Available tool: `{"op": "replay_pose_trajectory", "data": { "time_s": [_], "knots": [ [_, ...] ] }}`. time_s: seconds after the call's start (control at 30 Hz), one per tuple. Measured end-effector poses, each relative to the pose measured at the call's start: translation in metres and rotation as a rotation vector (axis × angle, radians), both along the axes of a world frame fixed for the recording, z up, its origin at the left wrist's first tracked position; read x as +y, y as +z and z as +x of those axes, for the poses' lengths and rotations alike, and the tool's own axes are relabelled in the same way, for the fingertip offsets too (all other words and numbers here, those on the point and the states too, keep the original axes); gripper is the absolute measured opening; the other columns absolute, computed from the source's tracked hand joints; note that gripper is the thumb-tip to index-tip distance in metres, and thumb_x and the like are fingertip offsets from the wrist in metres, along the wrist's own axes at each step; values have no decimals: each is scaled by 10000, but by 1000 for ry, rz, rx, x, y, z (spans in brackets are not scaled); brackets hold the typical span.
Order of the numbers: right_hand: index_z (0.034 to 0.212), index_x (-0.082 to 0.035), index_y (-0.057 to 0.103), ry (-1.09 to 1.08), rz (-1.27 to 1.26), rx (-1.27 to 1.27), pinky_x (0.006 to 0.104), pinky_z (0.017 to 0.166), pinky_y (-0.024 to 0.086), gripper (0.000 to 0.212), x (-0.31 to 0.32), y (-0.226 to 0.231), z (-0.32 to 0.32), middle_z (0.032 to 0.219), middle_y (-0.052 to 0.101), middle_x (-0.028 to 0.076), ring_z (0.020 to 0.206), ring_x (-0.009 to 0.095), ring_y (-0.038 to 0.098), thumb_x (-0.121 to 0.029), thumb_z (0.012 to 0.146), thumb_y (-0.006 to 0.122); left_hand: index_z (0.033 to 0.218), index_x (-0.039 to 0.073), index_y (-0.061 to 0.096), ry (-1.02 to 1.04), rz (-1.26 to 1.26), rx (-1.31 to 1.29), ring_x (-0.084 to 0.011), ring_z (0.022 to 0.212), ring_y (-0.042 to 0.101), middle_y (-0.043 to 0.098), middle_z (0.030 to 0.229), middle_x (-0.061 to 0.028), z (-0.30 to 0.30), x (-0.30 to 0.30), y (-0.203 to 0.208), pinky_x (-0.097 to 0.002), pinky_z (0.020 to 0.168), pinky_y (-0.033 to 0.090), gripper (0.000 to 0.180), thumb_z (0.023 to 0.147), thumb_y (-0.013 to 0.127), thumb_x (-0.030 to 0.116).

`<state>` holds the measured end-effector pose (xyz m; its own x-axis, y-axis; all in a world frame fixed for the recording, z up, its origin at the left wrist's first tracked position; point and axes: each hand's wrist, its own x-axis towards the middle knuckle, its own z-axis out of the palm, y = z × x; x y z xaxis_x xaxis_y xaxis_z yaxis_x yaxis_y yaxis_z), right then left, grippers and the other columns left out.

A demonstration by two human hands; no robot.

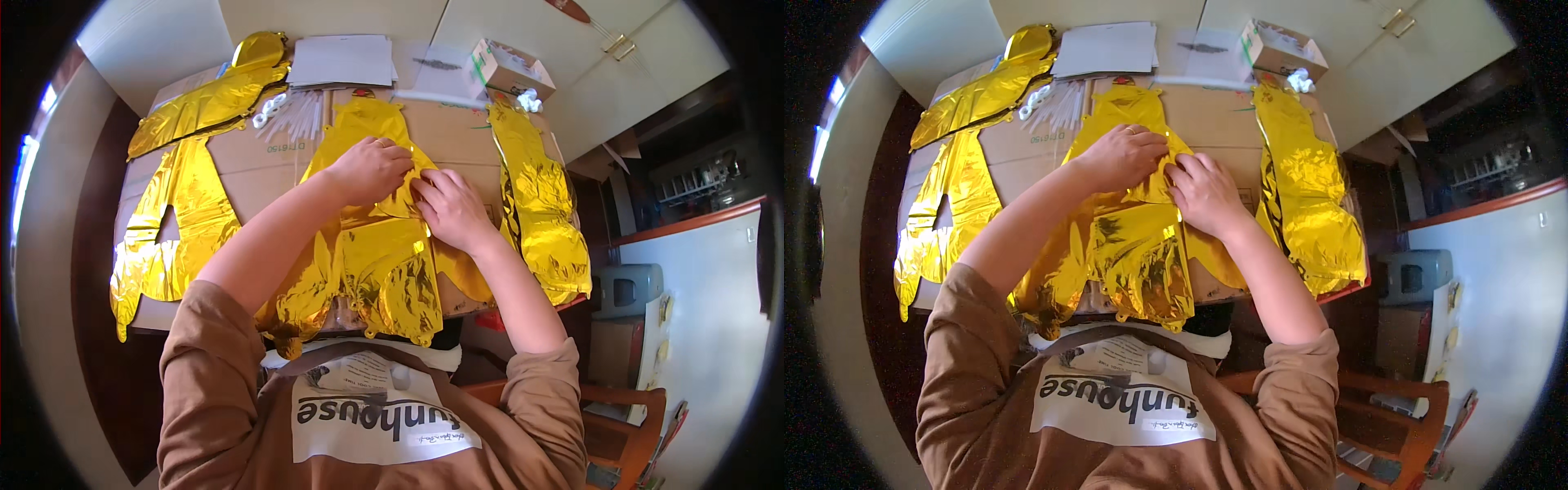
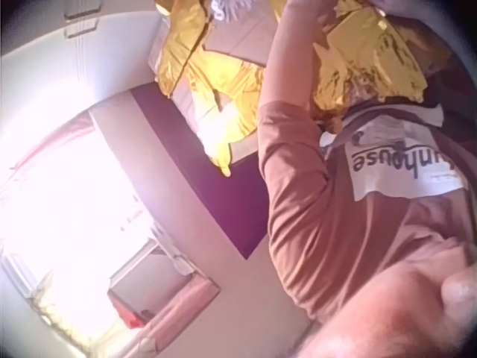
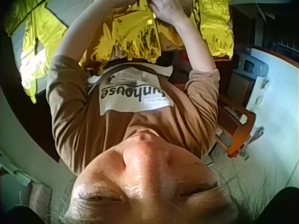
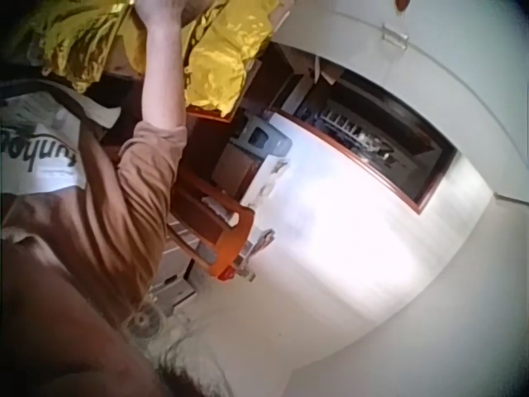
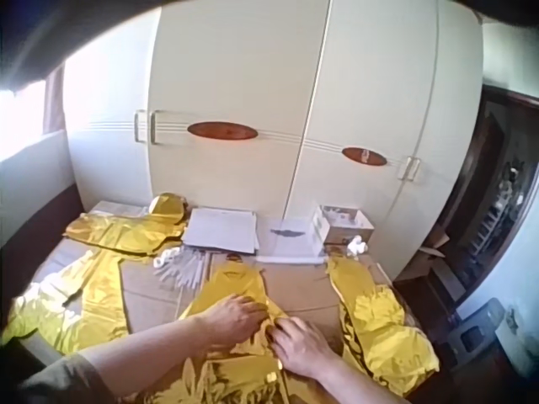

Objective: Folding gold foil decorations and placing them into cardboard backings with instructional inserts.

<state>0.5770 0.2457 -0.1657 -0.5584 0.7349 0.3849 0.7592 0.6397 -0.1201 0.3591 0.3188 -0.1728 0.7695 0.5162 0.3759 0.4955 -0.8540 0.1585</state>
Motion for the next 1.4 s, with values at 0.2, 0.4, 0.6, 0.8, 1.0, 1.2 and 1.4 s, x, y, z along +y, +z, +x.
{"op": "replay_pose_trajectory", "data": {
  "time_s": [0.2,0.4,0.6,0.8,1.0,1.2,1.4],
  "knots": [
    [1146,-78,666,16,20,37,422,943,477,313,1,-4,2,1168,607,91,1119,287,566,-188,854,676,1157,97,687,-10,-13,-168,-268,1120,605,664,1219,-55,-7,0,-14,-406,982,456,294,891,623,203],
    [1133,-86,717,40,-100,176,427,1000,462,285,-1,-6,10,1214,616,118,1148,313,558,-136,854,690,1162,89,696,8,-26,-194,-262,1165,575,655,1247,-49,-10,-4,-16,-419,999,443,301,897,621,211],
    [1158,-113,732,74,-190,227,432,1067,429,281,-11,-10,21,1292,601,155,1243,354,515,-73,896,638,1209,79,671,-13,-60,-181,-307,1192,555,633,1282,-82,-10,-4,-16,-452,1015,422,329,902,643,195],
    [1169,-124,731,63,-216,200,444,1104,403,297,-29,-6,24,1331,581,165,1294,371,487,-50,903,621,1223,78,667,-12,-59,-181,-312,1206,546,627,1294,-90,-11,-4,-17,-463,1027,413,335,910,634,196],
    [1217,-110,701,43,-196,205,450,1113,395,340,-49,1,29,1356,568,149,1321,369,463,-63,884,650,1168,87,695,18,2,-189,-261,1169,579,658,1242,-49,-9,-5,-17,-424,1002,439,296,916,609,215],
    [1252,-93,658,1,-114,164,501,1129,357,393,-91,-2,34,1373,551,130,1324,355,463,-100,861,688,1226,83,669,0,-46,-161,-299,1199,555,635,1293,-79,-10,-4,-16,-446,1017,415,323,932,613,207],
    [1259,-76,632,-41,-81,68,539,1144,308,402,-112,-9,23,1375,539,136,1313,342,468,-159,871,693,1231,85,666,8,-44,-153,-301,1204,556,634,1296,-82,-10,-4,-17,-449,1021,416,328,929,615,203]
  ]
}}
